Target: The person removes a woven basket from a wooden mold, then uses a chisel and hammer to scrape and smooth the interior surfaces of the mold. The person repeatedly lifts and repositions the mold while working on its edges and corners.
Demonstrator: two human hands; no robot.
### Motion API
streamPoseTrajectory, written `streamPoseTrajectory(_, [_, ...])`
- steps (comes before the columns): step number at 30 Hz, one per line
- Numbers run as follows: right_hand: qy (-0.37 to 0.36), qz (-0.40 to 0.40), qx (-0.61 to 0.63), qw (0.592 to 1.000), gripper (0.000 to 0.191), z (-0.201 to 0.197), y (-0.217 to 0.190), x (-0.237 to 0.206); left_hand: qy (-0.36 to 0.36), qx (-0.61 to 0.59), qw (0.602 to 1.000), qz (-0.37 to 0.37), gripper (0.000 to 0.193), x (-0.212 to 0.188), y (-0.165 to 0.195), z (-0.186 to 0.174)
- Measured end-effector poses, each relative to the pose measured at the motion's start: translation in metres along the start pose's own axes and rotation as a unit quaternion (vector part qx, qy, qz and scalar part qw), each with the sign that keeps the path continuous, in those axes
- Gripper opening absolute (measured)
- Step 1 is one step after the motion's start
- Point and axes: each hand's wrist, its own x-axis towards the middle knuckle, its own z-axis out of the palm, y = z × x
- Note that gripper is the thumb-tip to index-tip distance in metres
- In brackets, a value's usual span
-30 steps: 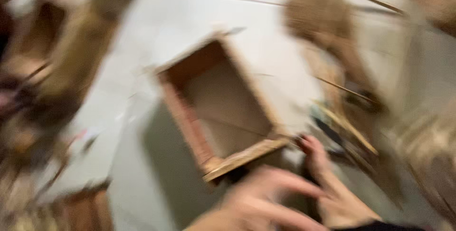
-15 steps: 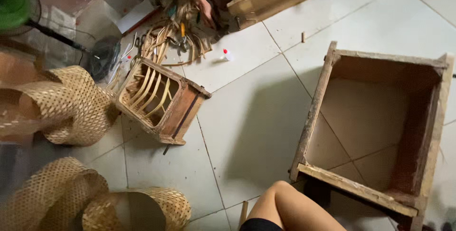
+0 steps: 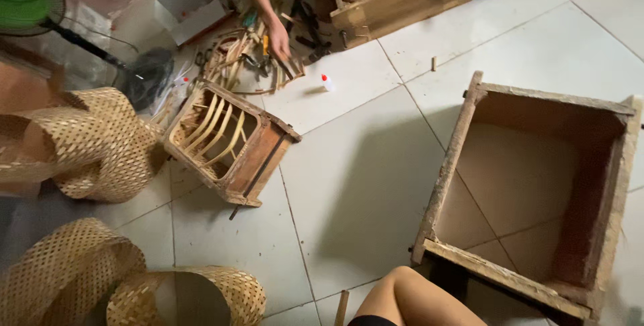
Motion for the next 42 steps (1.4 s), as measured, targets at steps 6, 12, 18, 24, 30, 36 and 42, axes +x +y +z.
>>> streamPoseTrajectory(6, [0.000, 0.000, 0.020, 1.000, 0.060, -0.037, -0.018, -0.039, -0.012, -0.001, 1.000, -0.003, 0.061, 0.013, 0.007, 0.015])
streamPoseTrajectory(12, [-0.025, 0.034, 0.110, 0.993, 0.063, -0.079, -0.007, -0.064, 0.271, 0.033, 0.958, 0.093, 0.064, 0.002, -0.014, -0.034])
streamPoseTrajectory(18, [-0.008, -0.014, 0.084, 0.996, 0.052, -0.090, 0.008, -0.077, 0.374, 0.321, 0.854, -0.166, 0.089, -0.118, -0.127, -0.154])
streamPoseTrajectory(24, [0.006, -0.007, 0.099, 0.995, 0.046, -0.103, 0.012, -0.096, 0.327, 0.505, 0.694, -0.394, 0.065, -0.135, -0.176, -0.161])
streamPoseTrajectory(30, [0.011, 0.038, 0.097, 0.995, 0.047, -0.105, 0.013, -0.109, 0.289, 0.512, 0.696, -0.413, 0.063, -0.148, -0.186, -0.188])
streamPoseTrajectory(36, [-0.019, 0.025, 0.129, 0.991, 0.047, -0.109, 0.017, -0.115, 0.256, 0.435, 0.779, -0.372, 0.069, -0.142, -0.192, -0.205])
streamPoseTrajectory(42, [0.018, 0.053, 0.180, 0.982, 0.046, -0.113, 0.025, -0.116, -0.030, 0.715, 0.693, 0.082, 0.036, -0.153, -0.180, -0.222])
